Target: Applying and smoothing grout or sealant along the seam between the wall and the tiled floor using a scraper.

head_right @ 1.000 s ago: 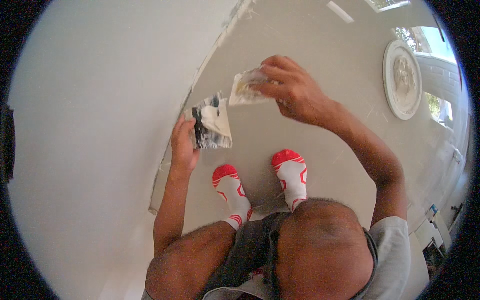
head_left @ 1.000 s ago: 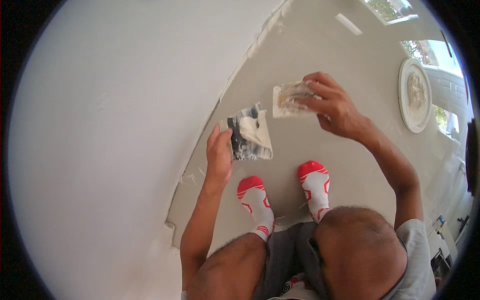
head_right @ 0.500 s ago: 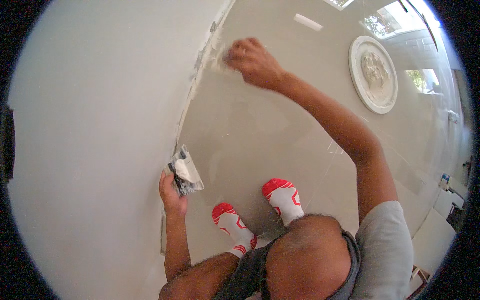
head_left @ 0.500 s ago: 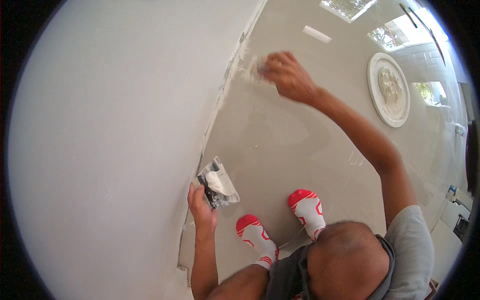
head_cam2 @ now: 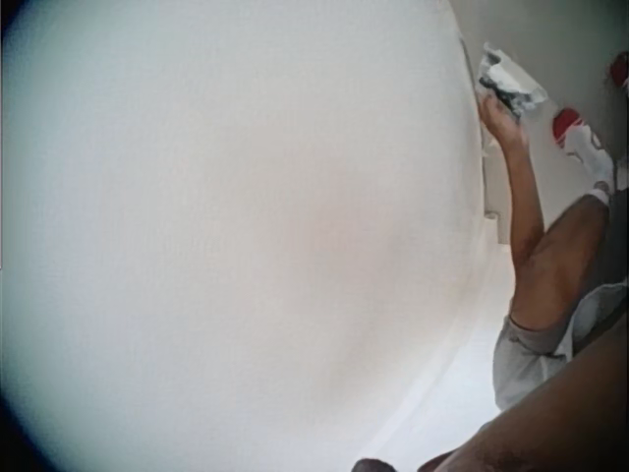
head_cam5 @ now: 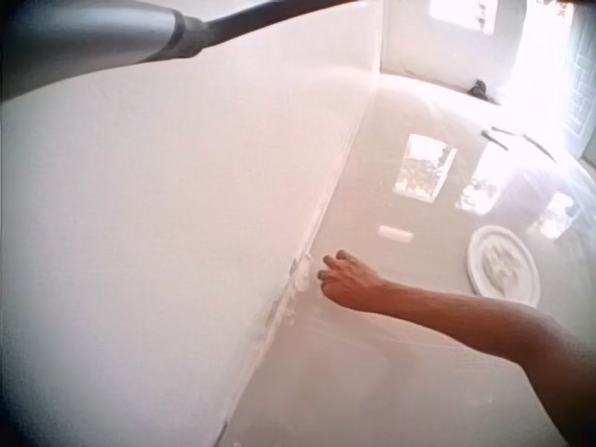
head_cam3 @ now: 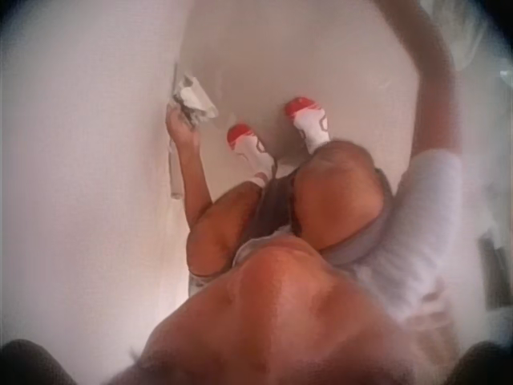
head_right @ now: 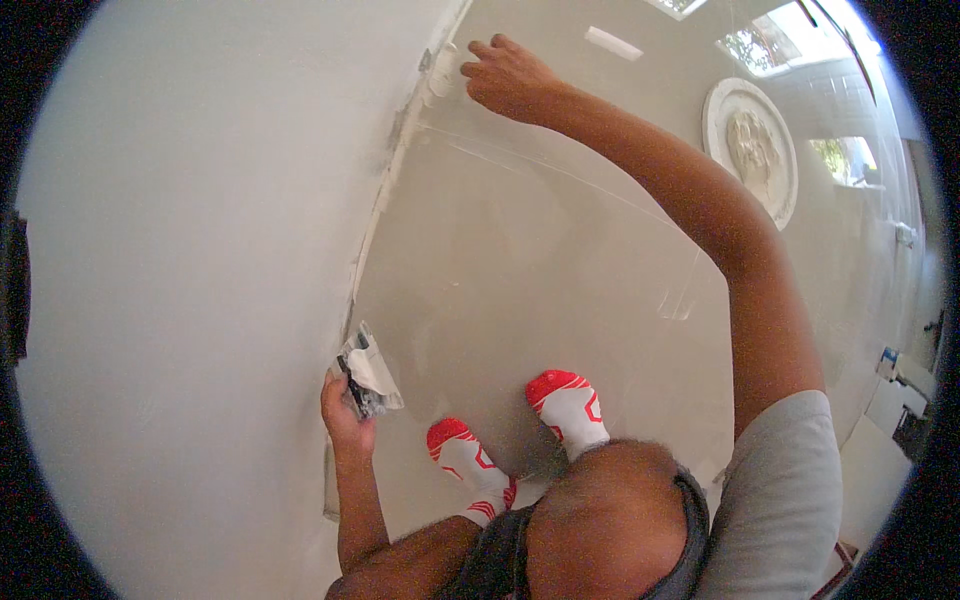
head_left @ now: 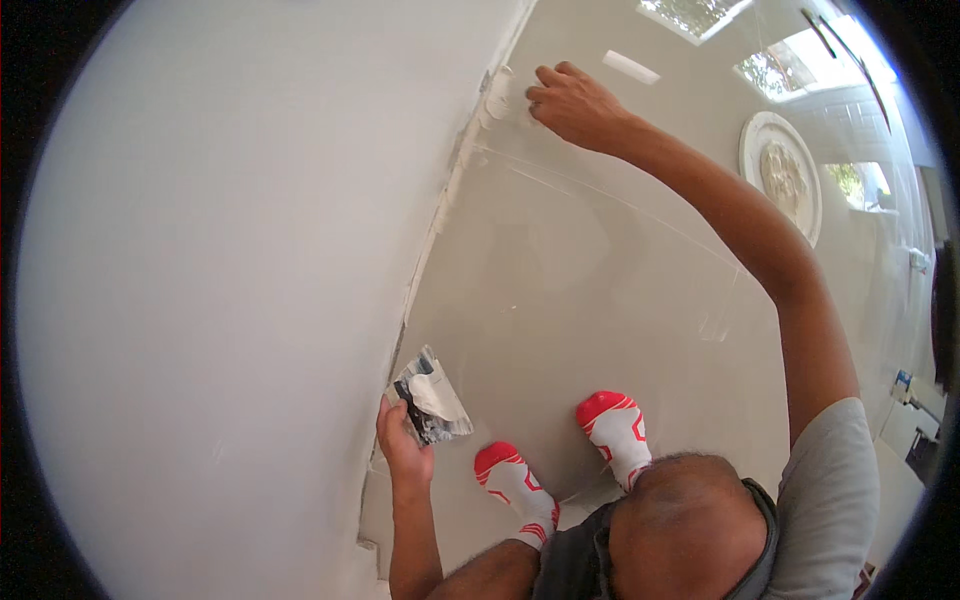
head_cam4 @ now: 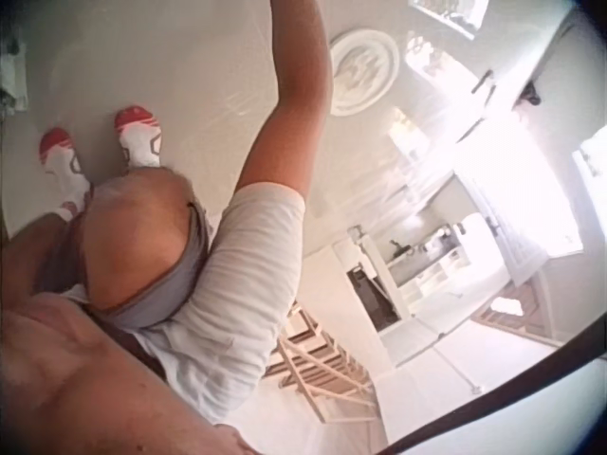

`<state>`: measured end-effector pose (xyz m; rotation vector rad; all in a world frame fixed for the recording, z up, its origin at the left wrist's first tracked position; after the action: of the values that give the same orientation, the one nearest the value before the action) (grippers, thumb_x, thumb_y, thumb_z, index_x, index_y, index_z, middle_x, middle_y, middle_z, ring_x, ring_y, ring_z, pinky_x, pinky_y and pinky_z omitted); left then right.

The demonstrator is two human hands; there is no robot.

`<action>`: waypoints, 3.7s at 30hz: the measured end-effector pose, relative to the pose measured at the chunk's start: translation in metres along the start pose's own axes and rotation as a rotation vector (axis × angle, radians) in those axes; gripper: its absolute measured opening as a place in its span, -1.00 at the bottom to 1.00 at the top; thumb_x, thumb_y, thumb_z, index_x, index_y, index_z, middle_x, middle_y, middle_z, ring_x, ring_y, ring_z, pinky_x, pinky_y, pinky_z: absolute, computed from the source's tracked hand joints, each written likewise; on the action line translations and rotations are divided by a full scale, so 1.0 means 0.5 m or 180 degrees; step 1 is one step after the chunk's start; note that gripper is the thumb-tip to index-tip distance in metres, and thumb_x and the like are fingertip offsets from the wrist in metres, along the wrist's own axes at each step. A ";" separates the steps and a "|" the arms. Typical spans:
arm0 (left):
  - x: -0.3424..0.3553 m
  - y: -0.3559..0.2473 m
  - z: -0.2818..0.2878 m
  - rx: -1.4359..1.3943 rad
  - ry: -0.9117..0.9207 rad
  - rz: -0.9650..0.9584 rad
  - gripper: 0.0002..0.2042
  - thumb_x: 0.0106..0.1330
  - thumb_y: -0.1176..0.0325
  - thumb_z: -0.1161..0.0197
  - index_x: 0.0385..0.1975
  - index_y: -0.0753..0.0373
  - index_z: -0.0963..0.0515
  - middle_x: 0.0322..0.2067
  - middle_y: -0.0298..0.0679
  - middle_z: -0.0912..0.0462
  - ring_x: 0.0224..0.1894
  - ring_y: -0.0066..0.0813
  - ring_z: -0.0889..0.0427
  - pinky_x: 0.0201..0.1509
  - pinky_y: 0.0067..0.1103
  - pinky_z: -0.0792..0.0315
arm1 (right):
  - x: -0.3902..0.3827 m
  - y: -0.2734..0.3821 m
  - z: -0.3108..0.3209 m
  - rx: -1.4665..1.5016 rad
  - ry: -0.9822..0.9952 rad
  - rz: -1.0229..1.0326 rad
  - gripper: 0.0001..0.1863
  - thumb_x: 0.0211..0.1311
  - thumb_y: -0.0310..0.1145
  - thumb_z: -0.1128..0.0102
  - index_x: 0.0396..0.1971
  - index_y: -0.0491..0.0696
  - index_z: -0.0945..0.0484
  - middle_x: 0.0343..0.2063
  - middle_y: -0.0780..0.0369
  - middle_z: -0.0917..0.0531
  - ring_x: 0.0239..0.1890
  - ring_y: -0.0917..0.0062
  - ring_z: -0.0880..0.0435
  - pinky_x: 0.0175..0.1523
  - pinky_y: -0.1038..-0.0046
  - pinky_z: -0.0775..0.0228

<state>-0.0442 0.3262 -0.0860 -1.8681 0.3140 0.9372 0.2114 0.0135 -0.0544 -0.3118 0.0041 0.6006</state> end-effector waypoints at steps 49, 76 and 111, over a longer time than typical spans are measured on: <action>-0.117 0.087 0.338 -0.0679 -0.0247 -0.0092 -0.67 0.14 0.36 0.12 -0.09 0.33 -0.25 -0.22 -0.21 -0.44 -0.15 -0.38 -0.44 -0.05 -0.44 -0.32 | -0.101 0.647 0.191 0.1463 -0.1030 0.0734 -0.76 -0.17 -0.38 -0.03 -0.39 -0.03 -0.52 -0.27 0.30 -0.41 -0.12 0.44 -0.31 -0.05 0.32 -0.13; -0.136 0.154 0.351 -0.1224 -0.0522 0.0374 -0.81 0.11 0.39 0.05 -0.31 0.31 -0.37 -0.42 -0.29 -0.44 -0.36 -0.50 -0.44 -0.28 -0.58 -0.38 | -0.243 0.658 0.263 0.3024 -0.0364 0.1264 -0.63 -0.36 -0.51 -0.10 -0.35 -0.06 -0.52 -0.27 0.22 -0.48 -0.16 0.33 -0.43 -0.22 0.34 -0.39; -0.284 0.136 0.578 -0.0920 -0.0928 -0.0472 -0.66 0.15 0.34 0.14 -0.06 0.27 -0.29 -0.16 -0.21 -0.44 -0.09 -0.35 -0.42 0.00 -0.45 -0.28 | -0.171 0.879 0.354 0.2988 -0.1034 0.1785 -0.69 -0.21 -0.41 -0.05 -0.33 -0.11 -0.48 -0.35 0.24 -0.45 -0.15 0.41 -0.35 -0.05 0.34 -0.17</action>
<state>-0.3136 0.5156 -0.0913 -1.9469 -0.1424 1.1814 -0.1191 0.3600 -0.0038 0.7254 0.0608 1.1241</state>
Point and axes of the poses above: each hand's wrist, its own x-axis towards the middle knuckle, its own z-axis out of the back of the hand, y = z × x, the point moved 10 cm from there along x, towards the middle knuckle
